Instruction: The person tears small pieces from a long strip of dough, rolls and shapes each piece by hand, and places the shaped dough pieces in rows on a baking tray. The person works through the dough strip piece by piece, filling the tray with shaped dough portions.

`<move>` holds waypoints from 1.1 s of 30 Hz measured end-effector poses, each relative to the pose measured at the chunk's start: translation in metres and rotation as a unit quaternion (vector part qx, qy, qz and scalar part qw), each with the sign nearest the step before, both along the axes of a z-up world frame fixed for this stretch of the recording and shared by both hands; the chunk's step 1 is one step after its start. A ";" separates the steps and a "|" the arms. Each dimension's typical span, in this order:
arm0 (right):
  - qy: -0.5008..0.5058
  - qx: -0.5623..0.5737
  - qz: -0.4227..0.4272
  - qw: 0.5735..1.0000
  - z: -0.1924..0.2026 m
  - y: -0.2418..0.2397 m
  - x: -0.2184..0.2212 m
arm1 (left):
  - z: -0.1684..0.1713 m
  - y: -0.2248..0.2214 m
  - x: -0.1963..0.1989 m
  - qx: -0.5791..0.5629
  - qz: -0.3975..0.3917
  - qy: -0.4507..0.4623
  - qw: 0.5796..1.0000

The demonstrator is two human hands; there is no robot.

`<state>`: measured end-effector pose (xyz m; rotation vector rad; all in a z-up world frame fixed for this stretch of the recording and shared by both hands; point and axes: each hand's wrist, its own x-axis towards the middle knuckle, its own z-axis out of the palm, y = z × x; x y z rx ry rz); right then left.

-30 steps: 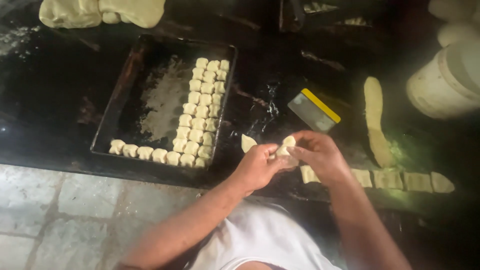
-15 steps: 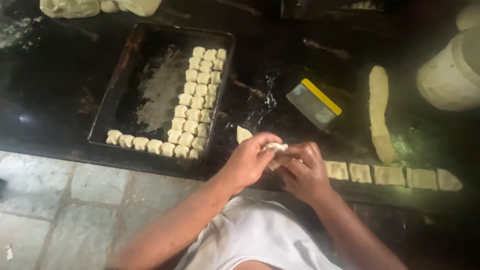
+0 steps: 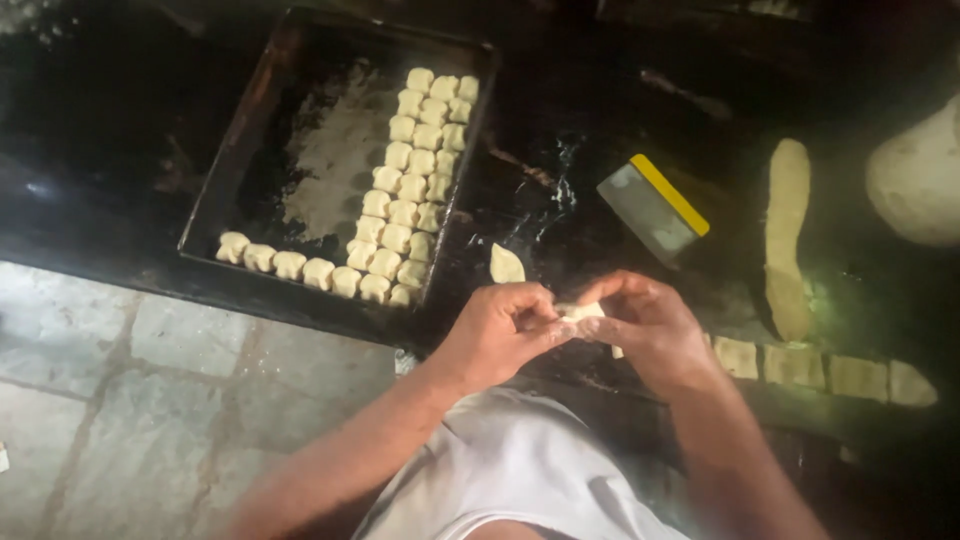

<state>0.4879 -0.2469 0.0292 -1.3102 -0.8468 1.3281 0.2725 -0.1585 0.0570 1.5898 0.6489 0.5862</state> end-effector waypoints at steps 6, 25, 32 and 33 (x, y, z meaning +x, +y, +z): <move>0.045 0.064 0.012 0.997 0.016 0.014 -0.020 | 0.004 0.018 -0.020 -0.005 -0.038 -0.050 0.998; -0.497 0.070 -0.092 0.860 0.011 0.063 -0.056 | -0.028 0.073 -0.043 0.141 0.068 0.012 0.988; -0.318 0.056 -0.109 0.940 0.022 0.046 -0.065 | -0.003 0.046 -0.011 0.050 0.074 0.004 0.996; -0.317 0.057 -0.106 0.941 0.024 0.041 -0.067 | -0.005 0.045 -0.009 0.051 0.077 0.005 0.996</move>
